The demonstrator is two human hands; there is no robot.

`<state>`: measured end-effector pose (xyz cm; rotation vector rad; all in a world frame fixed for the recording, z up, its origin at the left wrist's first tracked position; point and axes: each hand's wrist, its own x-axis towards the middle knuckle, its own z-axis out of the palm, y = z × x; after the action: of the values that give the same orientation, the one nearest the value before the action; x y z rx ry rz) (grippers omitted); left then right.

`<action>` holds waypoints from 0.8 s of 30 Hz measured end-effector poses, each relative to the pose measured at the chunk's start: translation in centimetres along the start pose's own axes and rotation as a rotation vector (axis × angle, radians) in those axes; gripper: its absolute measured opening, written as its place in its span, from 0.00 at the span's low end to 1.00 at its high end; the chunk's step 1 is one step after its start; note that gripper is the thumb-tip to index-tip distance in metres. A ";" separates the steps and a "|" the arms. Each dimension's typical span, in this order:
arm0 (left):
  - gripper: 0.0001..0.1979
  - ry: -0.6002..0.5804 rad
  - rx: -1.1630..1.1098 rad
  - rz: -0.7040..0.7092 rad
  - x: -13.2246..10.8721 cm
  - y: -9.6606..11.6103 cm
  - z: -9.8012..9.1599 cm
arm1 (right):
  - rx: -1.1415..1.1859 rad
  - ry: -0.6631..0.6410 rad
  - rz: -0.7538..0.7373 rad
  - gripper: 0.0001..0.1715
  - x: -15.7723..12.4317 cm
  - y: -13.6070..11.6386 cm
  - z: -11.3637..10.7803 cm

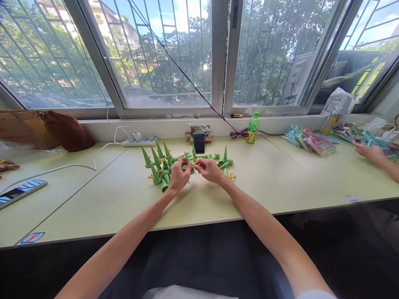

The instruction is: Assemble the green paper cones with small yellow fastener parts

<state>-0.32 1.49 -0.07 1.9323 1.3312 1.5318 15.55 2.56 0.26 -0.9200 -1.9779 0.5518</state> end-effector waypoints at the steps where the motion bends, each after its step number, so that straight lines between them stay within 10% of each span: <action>1: 0.08 0.002 0.001 0.001 0.0 0.0 0.0 | 0.002 -0.001 -0.003 0.13 0.0 0.0 0.0; 24: 0.08 -0.006 -0.018 0.001 0.0 0.3 -0.1 | 0.003 -0.019 0.018 0.19 0.0 0.2 0.0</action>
<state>-0.28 1.32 0.13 1.9251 1.3096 1.5321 15.65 2.67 0.09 -0.9345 -1.9870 0.5750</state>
